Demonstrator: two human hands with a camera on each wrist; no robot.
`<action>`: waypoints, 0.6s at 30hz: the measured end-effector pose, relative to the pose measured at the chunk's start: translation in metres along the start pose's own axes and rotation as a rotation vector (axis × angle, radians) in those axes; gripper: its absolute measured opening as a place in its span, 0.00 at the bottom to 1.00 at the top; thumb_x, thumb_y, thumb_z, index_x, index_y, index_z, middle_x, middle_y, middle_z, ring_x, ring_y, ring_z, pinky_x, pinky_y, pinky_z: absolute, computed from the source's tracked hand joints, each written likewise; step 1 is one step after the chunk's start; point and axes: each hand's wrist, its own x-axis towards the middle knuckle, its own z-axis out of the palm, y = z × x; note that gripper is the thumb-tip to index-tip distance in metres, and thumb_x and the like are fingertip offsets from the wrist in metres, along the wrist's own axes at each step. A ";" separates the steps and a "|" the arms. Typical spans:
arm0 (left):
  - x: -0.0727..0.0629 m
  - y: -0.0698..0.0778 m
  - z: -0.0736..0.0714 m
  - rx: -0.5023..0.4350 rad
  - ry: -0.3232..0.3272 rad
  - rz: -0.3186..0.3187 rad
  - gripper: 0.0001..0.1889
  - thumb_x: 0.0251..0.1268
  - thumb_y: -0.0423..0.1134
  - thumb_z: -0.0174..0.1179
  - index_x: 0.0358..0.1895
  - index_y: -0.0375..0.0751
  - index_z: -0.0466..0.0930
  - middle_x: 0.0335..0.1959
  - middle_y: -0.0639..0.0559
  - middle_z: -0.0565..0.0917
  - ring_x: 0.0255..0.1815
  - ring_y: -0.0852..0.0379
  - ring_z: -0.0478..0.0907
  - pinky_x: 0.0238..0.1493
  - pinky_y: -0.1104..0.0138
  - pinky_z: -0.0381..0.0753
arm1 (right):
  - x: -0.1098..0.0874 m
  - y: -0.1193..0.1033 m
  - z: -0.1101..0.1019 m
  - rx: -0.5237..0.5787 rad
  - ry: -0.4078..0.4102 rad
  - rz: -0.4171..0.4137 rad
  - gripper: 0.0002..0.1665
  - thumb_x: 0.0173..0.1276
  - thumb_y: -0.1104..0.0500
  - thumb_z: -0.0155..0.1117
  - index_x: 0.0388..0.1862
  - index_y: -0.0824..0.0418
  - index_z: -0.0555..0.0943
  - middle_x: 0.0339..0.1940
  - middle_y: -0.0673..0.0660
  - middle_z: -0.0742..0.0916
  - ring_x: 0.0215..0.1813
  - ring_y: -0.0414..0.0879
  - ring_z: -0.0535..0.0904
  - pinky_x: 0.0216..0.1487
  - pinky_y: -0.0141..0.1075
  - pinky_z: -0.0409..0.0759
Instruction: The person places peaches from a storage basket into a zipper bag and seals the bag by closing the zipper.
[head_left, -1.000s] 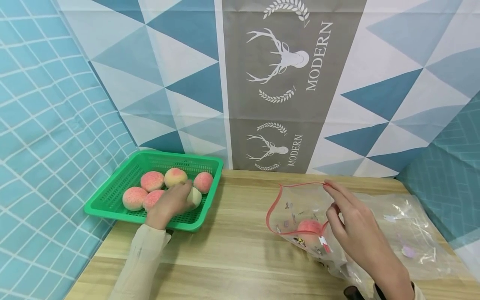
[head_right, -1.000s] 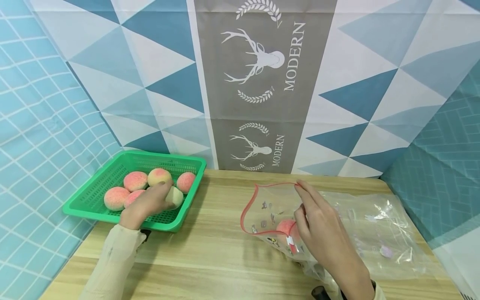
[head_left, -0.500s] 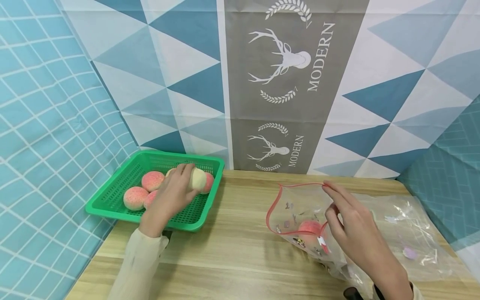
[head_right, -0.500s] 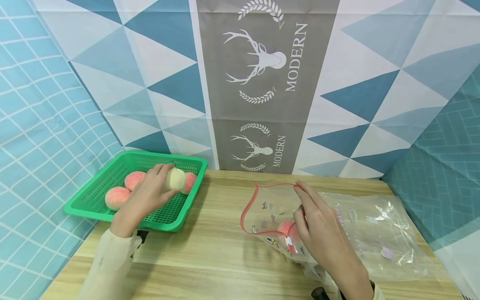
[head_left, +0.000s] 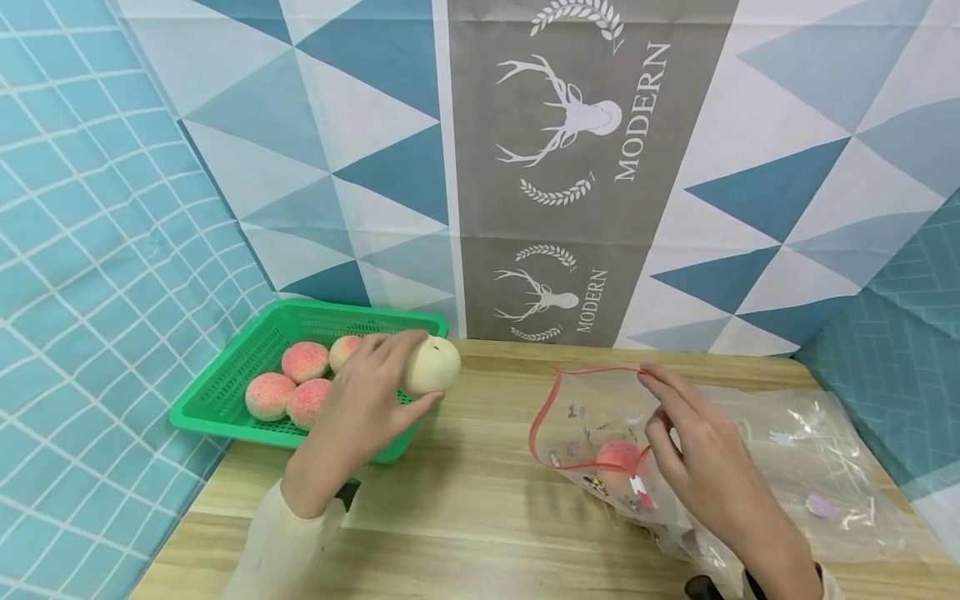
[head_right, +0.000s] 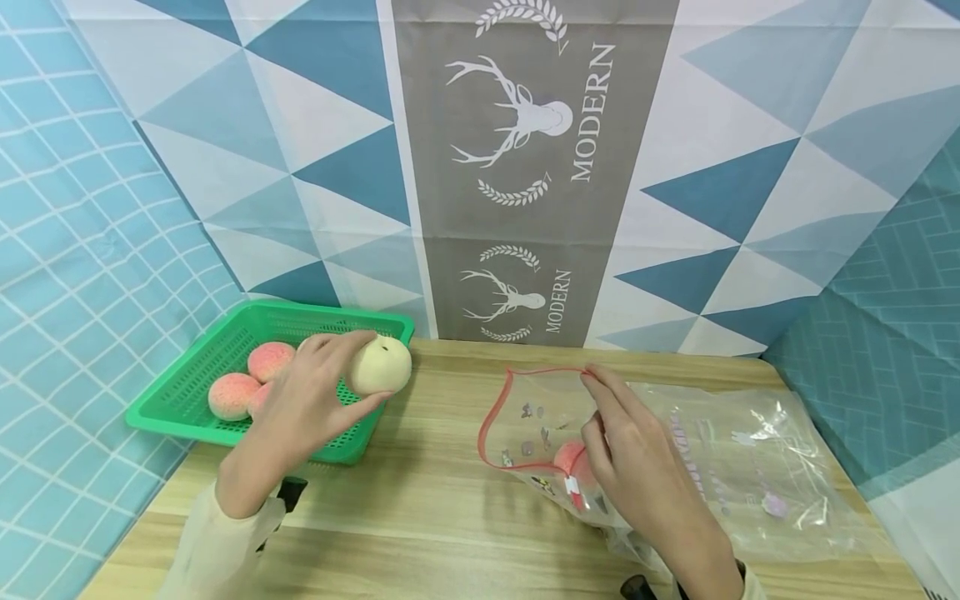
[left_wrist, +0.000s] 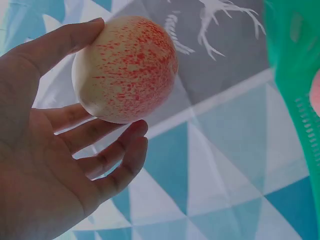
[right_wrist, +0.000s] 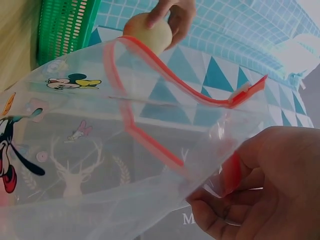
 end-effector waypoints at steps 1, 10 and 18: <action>-0.001 0.003 -0.001 -0.001 0.008 0.008 0.38 0.43 0.48 0.80 0.61 0.40 0.76 0.53 0.45 0.82 0.51 0.44 0.77 0.43 0.51 0.83 | 0.000 0.000 0.000 0.003 -0.002 -0.001 0.28 0.62 0.74 0.54 0.62 0.69 0.78 0.64 0.60 0.80 0.32 0.37 0.72 0.29 0.21 0.65; -0.005 0.028 -0.008 -0.092 0.027 0.085 0.36 0.48 0.50 0.77 0.61 0.38 0.76 0.55 0.46 0.80 0.54 0.48 0.74 0.46 0.56 0.82 | 0.000 -0.004 0.001 0.024 -0.027 -0.005 0.27 0.63 0.73 0.56 0.63 0.67 0.78 0.64 0.58 0.80 0.34 0.37 0.74 0.33 0.20 0.68; -0.009 0.052 -0.001 -0.206 0.019 0.186 0.37 0.52 0.52 0.75 0.63 0.36 0.75 0.60 0.44 0.76 0.57 0.49 0.74 0.55 0.57 0.81 | -0.002 -0.011 0.005 0.063 -0.038 -0.040 0.28 0.63 0.73 0.58 0.63 0.65 0.78 0.65 0.58 0.80 0.40 0.39 0.77 0.35 0.20 0.69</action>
